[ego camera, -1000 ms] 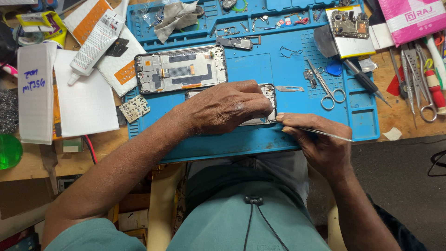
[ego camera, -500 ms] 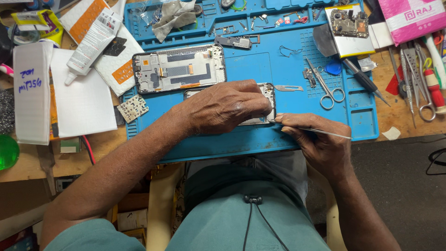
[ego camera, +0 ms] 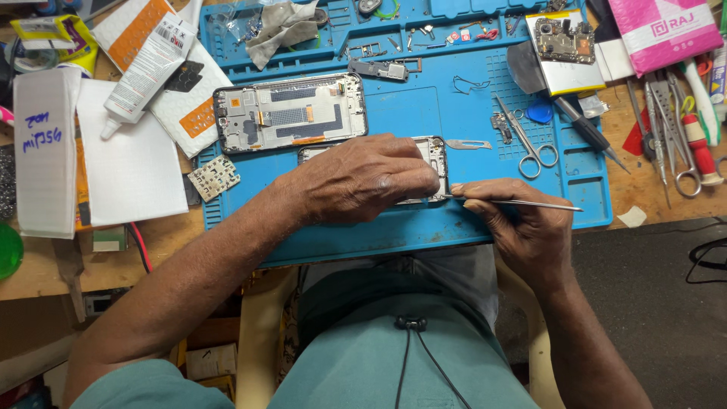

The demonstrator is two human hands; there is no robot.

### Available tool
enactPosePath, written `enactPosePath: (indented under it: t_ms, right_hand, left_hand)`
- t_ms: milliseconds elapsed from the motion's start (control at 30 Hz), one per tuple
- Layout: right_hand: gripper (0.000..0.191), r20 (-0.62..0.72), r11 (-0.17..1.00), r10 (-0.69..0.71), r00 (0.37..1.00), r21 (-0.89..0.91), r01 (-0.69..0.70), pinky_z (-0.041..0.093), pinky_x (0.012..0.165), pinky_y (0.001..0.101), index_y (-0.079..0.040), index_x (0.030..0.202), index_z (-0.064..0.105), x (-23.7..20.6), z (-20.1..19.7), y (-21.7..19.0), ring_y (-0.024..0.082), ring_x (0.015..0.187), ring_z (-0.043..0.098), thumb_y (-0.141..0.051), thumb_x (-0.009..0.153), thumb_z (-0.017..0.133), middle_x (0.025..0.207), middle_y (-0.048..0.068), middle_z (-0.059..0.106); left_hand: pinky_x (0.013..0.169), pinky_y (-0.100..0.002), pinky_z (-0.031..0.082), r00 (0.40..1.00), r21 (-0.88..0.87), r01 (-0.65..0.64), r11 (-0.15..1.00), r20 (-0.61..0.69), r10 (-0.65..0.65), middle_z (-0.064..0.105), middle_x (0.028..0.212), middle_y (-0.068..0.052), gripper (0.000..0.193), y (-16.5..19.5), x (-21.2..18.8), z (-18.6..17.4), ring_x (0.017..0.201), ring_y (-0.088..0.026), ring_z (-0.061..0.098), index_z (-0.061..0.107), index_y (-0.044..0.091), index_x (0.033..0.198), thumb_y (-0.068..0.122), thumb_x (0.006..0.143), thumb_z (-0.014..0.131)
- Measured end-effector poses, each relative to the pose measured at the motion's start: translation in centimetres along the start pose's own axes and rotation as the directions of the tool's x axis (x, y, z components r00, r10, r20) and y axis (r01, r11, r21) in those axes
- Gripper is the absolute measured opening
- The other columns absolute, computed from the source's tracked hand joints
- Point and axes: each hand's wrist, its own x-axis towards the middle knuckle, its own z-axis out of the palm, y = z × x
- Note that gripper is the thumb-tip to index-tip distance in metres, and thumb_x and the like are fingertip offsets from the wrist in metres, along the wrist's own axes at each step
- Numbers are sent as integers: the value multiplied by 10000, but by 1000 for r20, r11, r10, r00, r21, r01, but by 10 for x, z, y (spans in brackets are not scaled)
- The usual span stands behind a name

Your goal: The person uses tweezers to remove small components from a disassembled smartphone chassis on a blue work mat. They then use a hot air gun to apply heat to the chassis interior.

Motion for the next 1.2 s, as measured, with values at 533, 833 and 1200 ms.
enactPosePath:
  t_ms: [533, 833, 1200]
  right_hand:
    - [103, -36, 1000, 19, 999, -5, -19, 631, 843, 275, -36, 1090, 681, 3, -1, -3, 156, 988, 757, -85, 1003, 710, 1060, 92, 773]
    - [146, -41, 1000, 0, 999, -21, -1, 638, 885, 293, -29, 1102, 695, 7, 2, -9, 184, 1026, 758, -77, 969, 728, 1097, 105, 770]
    - [140, -49, 987, -66, 997, -151, 58, 643, 890, 313, -30, 1093, 695, 7, 6, -11, 214, 1052, 762, -61, 962, 729, 1112, 118, 764]
  left_hand:
    - [937, -419, 515, 999, 11, -24, 1000, 25, 24, 679, 1046, -31, 101, 7, 0, 4, 1045, -243, 627, 615, 143, 1122, 171, 1032, 579]
    - [938, -453, 501, 999, -13, 44, 999, 25, -44, 665, 1047, -78, 216, 10, -2, 3, 1050, -290, 642, 614, 155, 1157, 113, 946, 632]
    - [893, -462, 506, 998, -64, 66, 996, 28, -65, 648, 1035, -92, 221, 10, -2, 1, 1033, -310, 643, 619, 155, 1152, 117, 940, 669]
